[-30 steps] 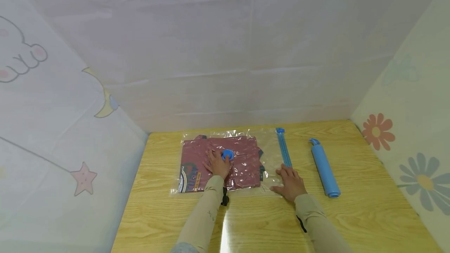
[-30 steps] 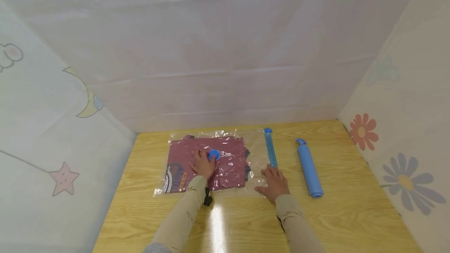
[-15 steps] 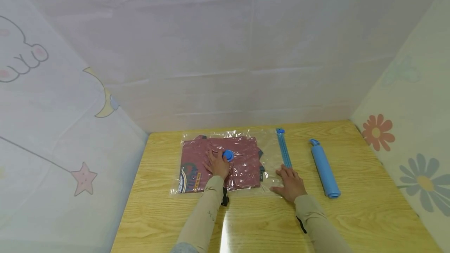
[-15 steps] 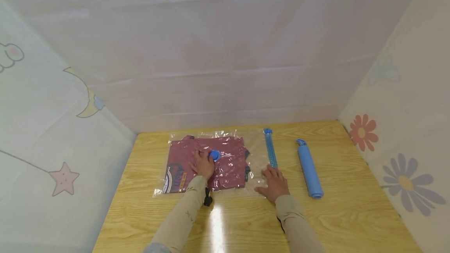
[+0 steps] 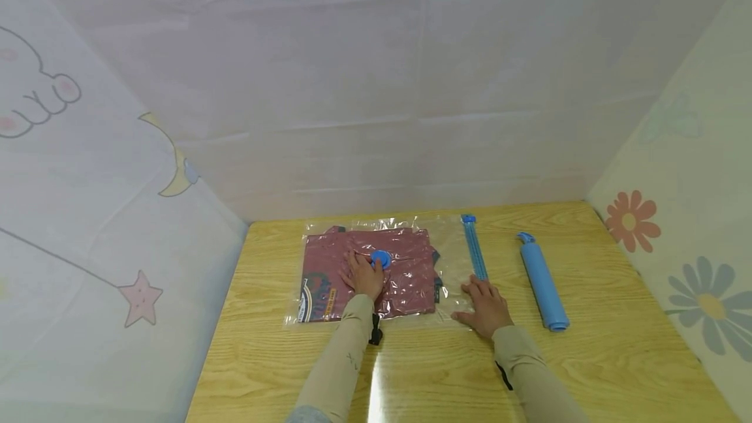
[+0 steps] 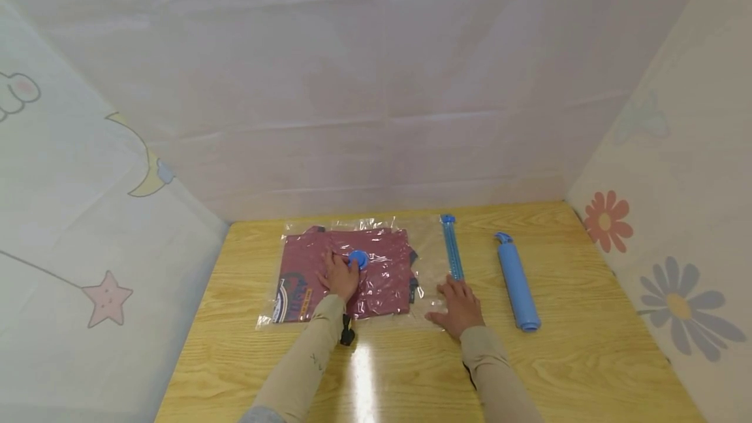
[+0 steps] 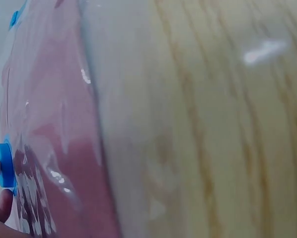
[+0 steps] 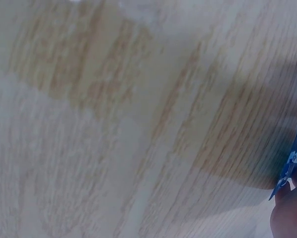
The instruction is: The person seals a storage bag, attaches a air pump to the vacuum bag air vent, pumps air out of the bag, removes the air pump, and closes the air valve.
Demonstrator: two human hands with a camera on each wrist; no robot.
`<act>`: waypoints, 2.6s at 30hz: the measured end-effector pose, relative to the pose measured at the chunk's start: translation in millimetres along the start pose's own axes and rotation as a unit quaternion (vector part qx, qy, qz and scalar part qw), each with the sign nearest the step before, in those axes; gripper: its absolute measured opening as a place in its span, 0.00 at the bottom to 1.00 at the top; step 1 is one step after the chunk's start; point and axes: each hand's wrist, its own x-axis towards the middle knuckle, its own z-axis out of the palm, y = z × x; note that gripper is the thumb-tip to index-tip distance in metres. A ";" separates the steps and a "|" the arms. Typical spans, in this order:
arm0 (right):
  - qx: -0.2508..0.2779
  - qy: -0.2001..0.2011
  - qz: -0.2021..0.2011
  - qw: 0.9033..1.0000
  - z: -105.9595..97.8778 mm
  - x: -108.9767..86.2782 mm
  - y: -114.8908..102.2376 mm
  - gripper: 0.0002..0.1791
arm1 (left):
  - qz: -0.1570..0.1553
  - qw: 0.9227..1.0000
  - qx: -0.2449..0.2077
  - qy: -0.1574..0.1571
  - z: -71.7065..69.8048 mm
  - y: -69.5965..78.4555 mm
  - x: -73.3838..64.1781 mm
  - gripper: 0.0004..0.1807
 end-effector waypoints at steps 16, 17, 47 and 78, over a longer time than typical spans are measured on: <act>-0.002 -0.002 0.004 1.000 1.3 0.0 0.3 0.38 | 0.009 1.000 0.020 0.008 1.8 0.5 -0.6 0.13; -0.001 -0.002 0.004 1.000 1.0 -0.1 -0.1 0.38 | 0.006 1.000 0.019 0.009 1.4 1.5 -0.7 0.13; 0.004 0.008 0.004 1.000 8.3 2.0 7.4 0.38 | -0.005 0.999 0.011 0.035 5.2 5.6 -2.8 0.26; -0.007 0.011 -0.002 1.000 5.2 -1.0 3.3 0.38 | 0.119 0.972 0.202 0.002 -2.9 2.0 7.3 0.25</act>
